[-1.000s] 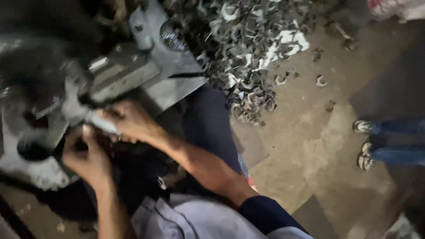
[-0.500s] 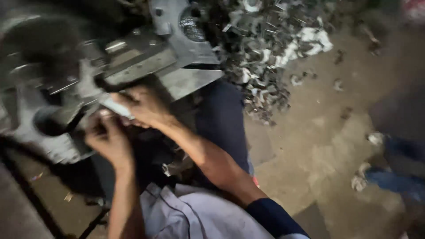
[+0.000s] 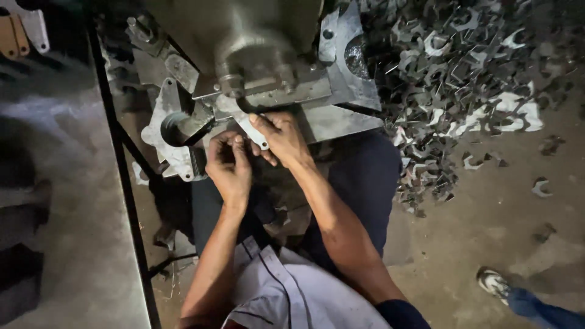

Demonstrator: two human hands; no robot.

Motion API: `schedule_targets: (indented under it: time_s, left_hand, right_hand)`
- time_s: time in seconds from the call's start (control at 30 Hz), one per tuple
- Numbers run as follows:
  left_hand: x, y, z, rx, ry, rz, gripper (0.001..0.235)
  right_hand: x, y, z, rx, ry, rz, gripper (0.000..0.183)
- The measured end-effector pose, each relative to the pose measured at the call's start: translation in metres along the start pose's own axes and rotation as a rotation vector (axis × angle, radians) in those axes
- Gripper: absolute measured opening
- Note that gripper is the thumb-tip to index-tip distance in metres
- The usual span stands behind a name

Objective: Loading and manipulating metal brackets in a mechanical press fixture on a fabrication floor.

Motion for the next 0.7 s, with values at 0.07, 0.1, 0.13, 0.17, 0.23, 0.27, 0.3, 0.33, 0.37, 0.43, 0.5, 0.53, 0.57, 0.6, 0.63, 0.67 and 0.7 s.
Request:
schedule_targets:
  time_s: [0.07,0.1,0.13,0.17,0.23,0.27,0.3,0.33,0.37,0.43,0.5,0.53,0.57,0.6,0.63,0.67,0.7]
  left_hand:
    - [-0.004,0.000,0.003,-0.057,-0.026,0.008,0.011]
    - [-0.003,0.002,0.007,-0.101,-0.074,0.005,0.013]
    - [-0.001,-0.001,0.010,-0.106,-0.076,0.010,0.013]
    - [0.003,-0.002,0.020,-0.262,-0.192,0.005,0.021]
    - [0.003,-0.008,0.040,-0.413,-0.306,0.007,0.029]
    - [-0.003,-0.010,0.060,-0.591,-0.389,-0.009,0.037]
    - [-0.008,-0.012,0.079,-0.773,-0.476,-0.013,0.045]
    - [-0.012,-0.022,0.076,-0.770,-0.478,0.013,0.045]
    - [-0.019,-0.032,0.074,-0.811,-0.504,-0.066,0.048]
    - [-0.027,-0.051,0.073,-0.851,-0.534,-0.137,0.050]
    - [-0.036,-0.069,0.067,-0.750,-0.624,-0.245,0.045]
    - [-0.033,-0.069,0.063,-0.743,-0.623,-0.239,0.045]
    - [-0.029,-0.073,0.060,-0.661,-0.489,-0.255,0.033]
    - [-0.027,-0.077,0.057,-0.579,-0.356,-0.270,0.022]
    - [-0.026,-0.073,0.044,-0.584,-0.356,-0.277,0.022]
    - [-0.024,-0.074,0.022,-0.314,-0.095,-0.310,0.009]
    - [-0.026,-0.073,-0.001,-0.039,0.165,-0.340,0.005]
  right_hand:
    - [0.000,-0.004,-0.003,0.002,-0.021,-0.015,0.038]
    - [-0.001,-0.003,-0.001,-0.017,-0.055,-0.023,0.037]
    - [0.003,-0.001,-0.009,-0.015,-0.057,-0.031,0.037]
    - [0.003,0.004,-0.008,-0.117,-0.133,-0.076,0.044]
    - [0.011,0.017,-0.013,-0.222,-0.198,-0.126,0.052]
    - [0.016,0.025,-0.021,-0.212,-0.272,-0.163,0.061]
    - [0.019,0.030,-0.032,-0.200,-0.340,-0.213,0.070]
    - [0.022,0.024,-0.025,-0.200,-0.323,-0.232,0.070]
    - [0.032,0.016,-0.024,-0.030,-0.278,-0.121,0.065]
    - [0.039,0.006,-0.022,0.139,-0.231,-0.019,0.060]
    - [0.046,-0.001,-0.027,0.316,-0.116,0.120,0.049]
    - [0.039,0.005,-0.038,0.314,-0.109,0.116,0.049]
    - [0.030,0.010,-0.047,0.241,-0.250,0.054,0.048]
    - [0.021,0.014,-0.056,0.166,-0.392,-0.007,0.048]
    - [0.025,0.016,-0.049,0.171,-0.398,-0.002,0.048]
    - [0.022,0.020,-0.044,0.145,-0.557,-0.141,0.043]
    - [0.021,0.023,-0.041,0.125,-0.712,-0.279,0.037]
Point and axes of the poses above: each hand's wrist, its own y-axis away from the middle knuckle, its own x-axis out of the back of the hand, z = x × y, the point moved 6 cm from there along -y, towards the middle knuckle, and after that the axes turned 12 degrees about z, right-handed, at the moved point
